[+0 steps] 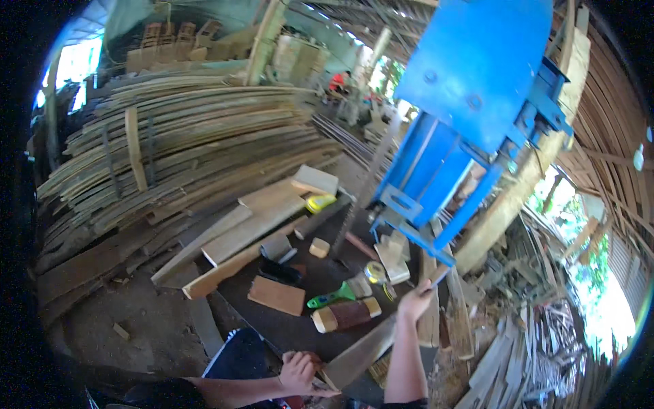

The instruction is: The person uses a chisel and mallet to shape a rectangular wooden block on a workbench. They repeatedly strike the chisel to remove wood shavings and refine the block's edges, frequently repositioning the wood and adjusting their grip.

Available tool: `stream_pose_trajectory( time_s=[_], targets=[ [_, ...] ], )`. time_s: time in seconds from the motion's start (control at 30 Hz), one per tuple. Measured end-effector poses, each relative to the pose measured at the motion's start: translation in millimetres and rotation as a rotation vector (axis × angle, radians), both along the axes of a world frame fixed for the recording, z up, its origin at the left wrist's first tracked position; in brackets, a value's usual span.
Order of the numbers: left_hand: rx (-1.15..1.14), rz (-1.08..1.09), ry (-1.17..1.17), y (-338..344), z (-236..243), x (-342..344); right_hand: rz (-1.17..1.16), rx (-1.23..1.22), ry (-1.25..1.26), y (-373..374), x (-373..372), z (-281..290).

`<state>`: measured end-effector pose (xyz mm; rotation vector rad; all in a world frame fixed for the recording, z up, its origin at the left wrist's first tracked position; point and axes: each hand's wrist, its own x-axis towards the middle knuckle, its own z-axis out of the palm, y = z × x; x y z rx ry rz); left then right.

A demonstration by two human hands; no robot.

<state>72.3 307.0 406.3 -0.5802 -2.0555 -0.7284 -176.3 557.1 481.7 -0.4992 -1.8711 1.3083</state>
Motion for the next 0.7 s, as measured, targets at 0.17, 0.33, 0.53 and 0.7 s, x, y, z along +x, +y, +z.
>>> stream_pose_trajectory(
  time_s=[0.17,0.33,0.53,0.7],
  targets=[
    [0.044,0.022,0.082,-3.4,3.6,-4.3,0.000,0.085,0.048,-3.7,-4.1,5.9],
    [0.010,-0.001,0.014,-3.4,1.2,-1.3,0.027,-0.061,0.014,36.7,-44.0,-38.7],
    [0.005,-0.010,-0.005,-7.4,5.8,0.1,0.222,-0.520,-0.104,34.8,-29.5,-33.3],
    [0.014,0.003,0.042,-4.0,-0.4,-4.0,0.291,-0.578,-0.105,14.4,-21.0,-11.1]
  ],
)
